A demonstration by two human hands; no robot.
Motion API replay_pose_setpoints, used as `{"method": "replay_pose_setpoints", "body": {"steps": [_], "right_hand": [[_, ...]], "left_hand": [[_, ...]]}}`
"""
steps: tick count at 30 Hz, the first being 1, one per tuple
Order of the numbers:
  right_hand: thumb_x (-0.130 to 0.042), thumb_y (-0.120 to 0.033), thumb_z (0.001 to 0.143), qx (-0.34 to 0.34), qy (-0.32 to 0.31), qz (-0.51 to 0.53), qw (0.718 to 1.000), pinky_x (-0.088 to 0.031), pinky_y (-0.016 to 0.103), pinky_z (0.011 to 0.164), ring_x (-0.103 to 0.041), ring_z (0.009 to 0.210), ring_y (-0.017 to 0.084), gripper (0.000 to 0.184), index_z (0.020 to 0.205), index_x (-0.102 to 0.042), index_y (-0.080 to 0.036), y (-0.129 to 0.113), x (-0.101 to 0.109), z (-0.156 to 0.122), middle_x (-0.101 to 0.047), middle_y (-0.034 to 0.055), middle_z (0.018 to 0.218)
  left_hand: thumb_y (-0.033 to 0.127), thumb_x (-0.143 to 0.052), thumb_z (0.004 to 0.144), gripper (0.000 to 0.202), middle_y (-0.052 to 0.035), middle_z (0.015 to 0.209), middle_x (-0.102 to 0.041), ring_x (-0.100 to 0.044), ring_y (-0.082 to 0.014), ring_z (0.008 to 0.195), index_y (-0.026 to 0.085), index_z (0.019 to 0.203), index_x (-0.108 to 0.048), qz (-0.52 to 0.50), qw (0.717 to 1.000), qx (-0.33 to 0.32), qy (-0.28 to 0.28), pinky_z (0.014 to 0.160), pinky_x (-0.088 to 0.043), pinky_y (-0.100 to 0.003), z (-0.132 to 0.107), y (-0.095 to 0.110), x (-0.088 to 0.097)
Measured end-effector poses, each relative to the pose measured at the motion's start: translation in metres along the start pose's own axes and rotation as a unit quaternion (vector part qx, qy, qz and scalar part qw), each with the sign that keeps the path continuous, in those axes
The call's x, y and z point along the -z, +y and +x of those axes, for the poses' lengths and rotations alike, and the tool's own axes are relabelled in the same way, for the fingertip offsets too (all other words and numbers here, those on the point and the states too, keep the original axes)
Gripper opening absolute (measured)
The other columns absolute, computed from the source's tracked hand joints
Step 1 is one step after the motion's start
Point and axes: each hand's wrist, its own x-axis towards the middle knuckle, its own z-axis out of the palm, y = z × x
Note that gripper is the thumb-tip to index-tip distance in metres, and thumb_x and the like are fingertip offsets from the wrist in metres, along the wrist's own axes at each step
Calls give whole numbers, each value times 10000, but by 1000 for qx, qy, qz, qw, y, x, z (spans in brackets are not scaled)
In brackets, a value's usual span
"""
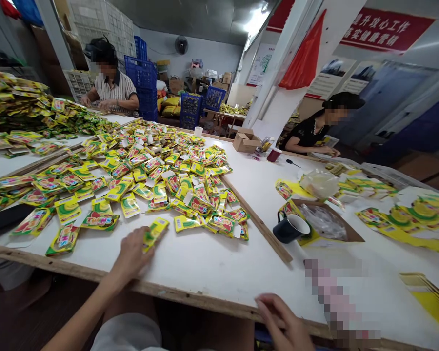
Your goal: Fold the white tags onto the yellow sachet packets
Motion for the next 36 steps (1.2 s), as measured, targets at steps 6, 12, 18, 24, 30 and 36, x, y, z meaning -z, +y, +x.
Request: {"method": "replay_pose_setpoints", "body": {"steps": [6, 12, 18, 24, 30, 36], "right_hand": [[-569, -191, 836, 154, -36, 64, 985, -404, 402, 1037, -513, 1227, 246, 379, 1207, -589, -263, -62, -112, 27, -584, 61, 1304], [-542, -201, 874, 107, -42, 157, 981, -506, 379, 855, -645, 959, 231, 231, 1091, -612, -240, -72, -132, 38, -698, 61, 1027], [-576, -248, 868, 16, -22, 320, 947, -555, 298, 745, -693, 840, 192, 374, 1217, -446, -216, -64, -138, 30, -699, 67, 1012], [-550, -288, 882, 40, -52, 280, 958, -529, 278, 757, -672, 850, 196, 198, 1045, -634, -213, -62, -130, 40, -708, 46, 972], [-561, -300, 884, 49, -24, 281, 958, -499, 288, 798, -640, 894, 199, 148, 911, -674, -209, -64, -133, 57, -683, 46, 927], [-569, -283, 881, 69, -23, 287, 955, -507, 302, 784, -635, 884, 196, 155, 964, -676, -207, -67, -133, 54, -678, 50, 916]], "left_hand": [[216, -530, 806, 155, -50, 944, -641, -596, -228, 882, 216, 957, -565, -174, 972, -130, -88, 802, -465, -337, -23, 75, 10], [306, -591, 830, 336, -22, 903, -649, -589, -192, 787, 244, 1132, -456, -314, 944, -75, -65, 688, -463, -291, -24, 91, 12], [309, -537, 884, 360, -9, 897, -660, -611, -175, 802, 259, 1201, -375, -475, 875, -33, -88, 733, -487, -290, -29, 92, -22], [298, -528, 892, 235, -35, 946, -672, -641, -187, 854, 231, 1114, -492, -501, 854, -35, -133, 794, -506, -309, -31, 88, -28], [260, -517, 899, 162, -76, 1116, -652, -622, -214, 1025, 215, 1048, -560, -490, 863, -52, -109, 924, -488, -356, -27, 84, -28], [257, -504, 908, 233, -84, 1168, -632, -596, -218, 1103, 226, 1136, -541, -488, 868, -62, -74, 979, -462, -375, -30, 86, -28]]}}
